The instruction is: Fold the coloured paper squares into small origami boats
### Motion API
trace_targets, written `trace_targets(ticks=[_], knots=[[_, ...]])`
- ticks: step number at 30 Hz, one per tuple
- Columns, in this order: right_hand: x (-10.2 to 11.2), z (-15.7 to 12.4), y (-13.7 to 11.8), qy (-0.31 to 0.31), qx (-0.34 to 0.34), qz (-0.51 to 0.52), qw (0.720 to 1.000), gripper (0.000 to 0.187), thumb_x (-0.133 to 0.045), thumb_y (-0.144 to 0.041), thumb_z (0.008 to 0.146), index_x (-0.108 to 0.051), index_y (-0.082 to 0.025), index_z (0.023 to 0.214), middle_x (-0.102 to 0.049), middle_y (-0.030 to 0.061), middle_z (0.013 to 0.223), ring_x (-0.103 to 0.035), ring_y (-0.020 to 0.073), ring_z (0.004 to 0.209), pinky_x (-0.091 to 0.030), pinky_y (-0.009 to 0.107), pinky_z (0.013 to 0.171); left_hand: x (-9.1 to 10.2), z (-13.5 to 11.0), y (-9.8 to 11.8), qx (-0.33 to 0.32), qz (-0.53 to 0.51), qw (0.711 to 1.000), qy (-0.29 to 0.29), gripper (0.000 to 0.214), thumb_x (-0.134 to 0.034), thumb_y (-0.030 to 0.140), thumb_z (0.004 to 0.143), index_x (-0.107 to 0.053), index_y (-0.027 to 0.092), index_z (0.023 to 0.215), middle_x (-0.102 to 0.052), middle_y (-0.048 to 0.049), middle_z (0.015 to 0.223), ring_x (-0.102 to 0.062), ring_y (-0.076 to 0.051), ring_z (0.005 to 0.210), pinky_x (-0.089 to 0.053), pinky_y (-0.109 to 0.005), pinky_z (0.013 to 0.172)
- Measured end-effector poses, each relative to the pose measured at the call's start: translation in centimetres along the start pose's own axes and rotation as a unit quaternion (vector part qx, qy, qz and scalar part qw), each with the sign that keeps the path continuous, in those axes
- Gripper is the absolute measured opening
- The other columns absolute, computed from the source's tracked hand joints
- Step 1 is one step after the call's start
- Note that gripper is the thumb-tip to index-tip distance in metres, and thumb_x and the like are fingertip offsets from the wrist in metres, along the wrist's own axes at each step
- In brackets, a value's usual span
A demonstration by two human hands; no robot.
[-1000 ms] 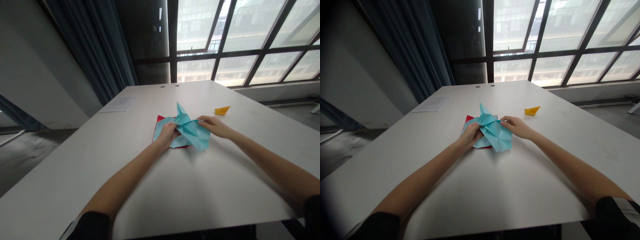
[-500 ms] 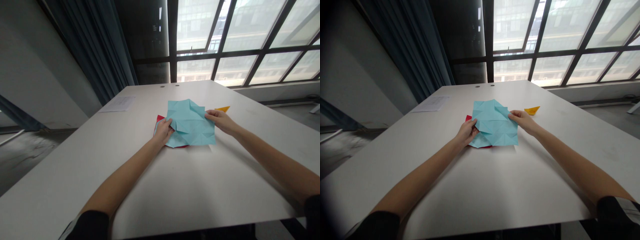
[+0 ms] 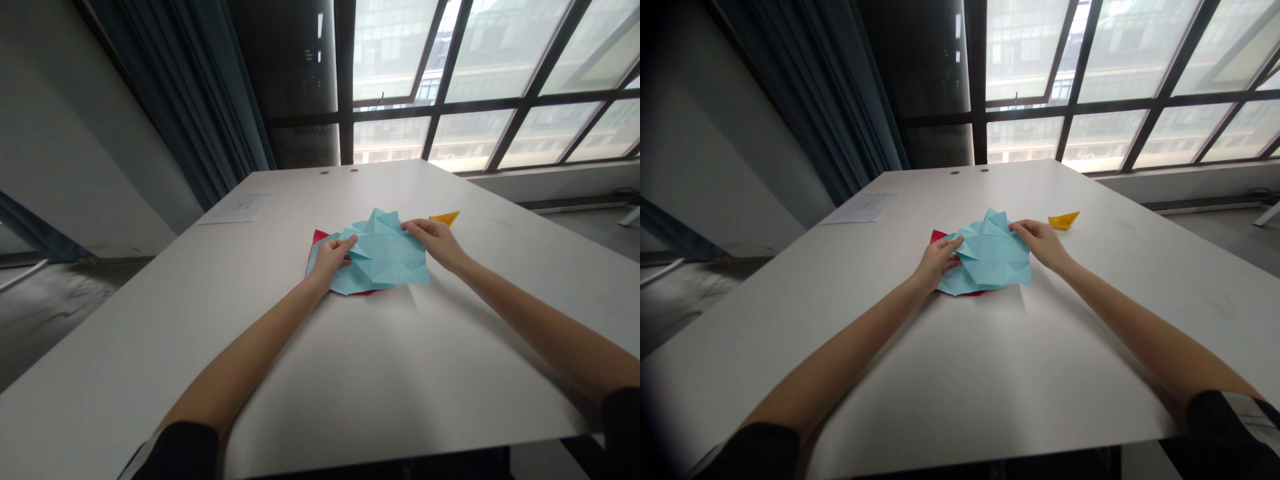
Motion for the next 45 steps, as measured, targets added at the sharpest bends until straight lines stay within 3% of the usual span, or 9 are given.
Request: trace_targets(ticks=[8, 14, 20, 26, 31, 34, 37, 40, 45], knots=[[-0.5, -0.4, 1.3, 0.008, -0.009, -0.089, 0.996, 0.033, -0.063, -0.049, 0.065, -0.063, -0.016, 0.072, -0.061, 0.0015, 0.066, -0.052, 0.0140, 0.062, -0.040, 0.026, 0.055, -0.1, -0.5, 2.0, -0.048, 0.172, 0.983, -0.033, 0.028, -0.070, 0.039, 0.056, -0.059, 0.015, 0.062, -0.056, -0.0012, 0.064, -0.052, -0.012, 0.063, -0.043, -0.021, 0.054], [1.2, 0.8, 4.1, 0.054, -0.072, 0.042, 0.995, 0.026, -0.065, -0.043, 0.065, -0.053, -0.020, 0.067, -0.054, -0.0011, 0.063, -0.052, 0.0124, 0.062, -0.045, 0.025, 0.058, 1.7, -1.0, 7.0, -0.144, 0.364, 0.920, -0.016, 0.019, -0.061, 0.034, 0.060, -0.060, 0.016, 0.064, -0.052, 0.0006, 0.056, -0.046, -0.011, 0.054, -0.034, -0.021, 0.050], [0.1, 1.8, 5.9, 0.021, -0.190, 0.233, 0.954, 0.018, -0.063, -0.030, 0.069, -0.049, -0.020, 0.067, -0.054, -0.0013, 0.064, -0.051, 0.0082, 0.053, -0.047, 0.023, 0.053, 3.3, -3.2, 10.5, -0.143, 0.521, 0.841, -0.027, 0.016, -0.054, 0.032, 0.061, -0.056, 0.017, 0.055, -0.048, 0.0014, 0.051, -0.044, -0.012, 0.052, -0.028, -0.023, 0.048], [-2.9, 2.9, 6.1, -0.033, -0.206, 0.211, 0.955, 0.021, -0.069, -0.027, 0.067, -0.051, -0.017, 0.065, -0.049, -0.0036, 0.052, -0.046, 0.0057, 0.044, -0.043, 0.020, 0.046, 3.9, -4.5, 10.0, -0.067, 0.650, 0.754, -0.058, 0.015, -0.057, 0.031, 0.059, -0.056, 0.019, 0.051, -0.051, -0.0011, 0.048, -0.047, -0.015, 0.051, -0.029, -0.025, 0.051], [-3.8, 3.0, 6.5, -0.046, -0.198, 0.047, 0.978, 0.025, -0.073, -0.032, 0.061, -0.055, -0.017, 0.069, -0.053, -0.0027, 0.051, -0.046, 0.0069, 0.041, -0.038, 0.021, 0.042, 3.8, -4.9, 7.5, 0.007, 0.718, 0.687, -0.111, 0.019, -0.064, 0.036, 0.055, -0.058, 0.020, 0.048, -0.058, -0.0052, 0.053, -0.054, -0.020, 0.056, -0.035, -0.026, 0.056], [-3.5, 3.2, 6.8, -0.069, -0.148, -0.080, 0.983, 0.025, -0.066, -0.040, 0.067, -0.060, -0.017, 0.078, -0.060, 0.0002, 0.060, -0.049, 0.0087, 0.044, -0.038, 0.024, 0.047, 3.9, -4.9, 6.6, 0.040, 0.743, 0.658, -0.116, 0.031, -0.064, 0.045, 0.057, -0.056, 0.019, 0.043, -0.060, -0.0083, 0.056, -0.056, -0.022, 0.060, -0.037, -0.028, 0.059], [-1.7, 3.7, 6.6, -0.029, -0.060, -0.224, 0.972, 0.028, -0.055, -0.043, 0.075, -0.062, -0.018, 0.086, -0.064, 0.0035, 0.070, -0.056, 0.0139, 0.058, -0.042, 0.028, 0.060, 4.1, -4.4, 6.8, 0.025, 0.744, 0.663, -0.082, 0.035, -0.063, 0.051, 0.058, -0.058, 0.019, 0.047, -0.062, -0.0092, 0.061, -0.057, -0.024, 0.064, -0.038, -0.028, 0.061], [1.1, 4.2, 7.0, 0.031, 0.006, -0.316, 0.948, 0.027, -0.053, -0.038, 0.077, -0.060, -0.018, 0.094, -0.064, 0.0079, 0.085, -0.058, 0.0199, 0.074, -0.042, 0.033, 0.069, 4.3, -4.0, 7.2, -0.001, 0.719, 0.694, -0.050, 0.033, -0.067, 0.051, 0.054, -0.059, 0.019, 0.050, -0.062, -0.0078, 0.061, -0.057, -0.023, 0.066, -0.039, -0.026, 0.062], [7.2, 4.5, 9.9, 0.146, -0.033, -0.392, 0.908, 0.027, -0.060, -0.032, 0.072, -0.058, -0.018, 0.096, -0.057, 0.0158, 0.097, -0.052, 0.0293, 0.091, -0.040, 0.040, 0.071, 3.3, -3.9, 7.2, -0.044, 0.649, 0.758, -0.050, 0.029, -0.067, 0.049, 0.055, -0.060, 0.020, 0.050, -0.060, -0.0046, 0.058, -0.056, -0.020, 0.065, -0.039, -0.025, 0.064]])
Point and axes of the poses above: each hand's wrist, its own z-axis towards the middle knuckle, its own x-axis out of the back of the hand, y = z × x, the point moved 9 cm from there along z, towards the middle knuckle
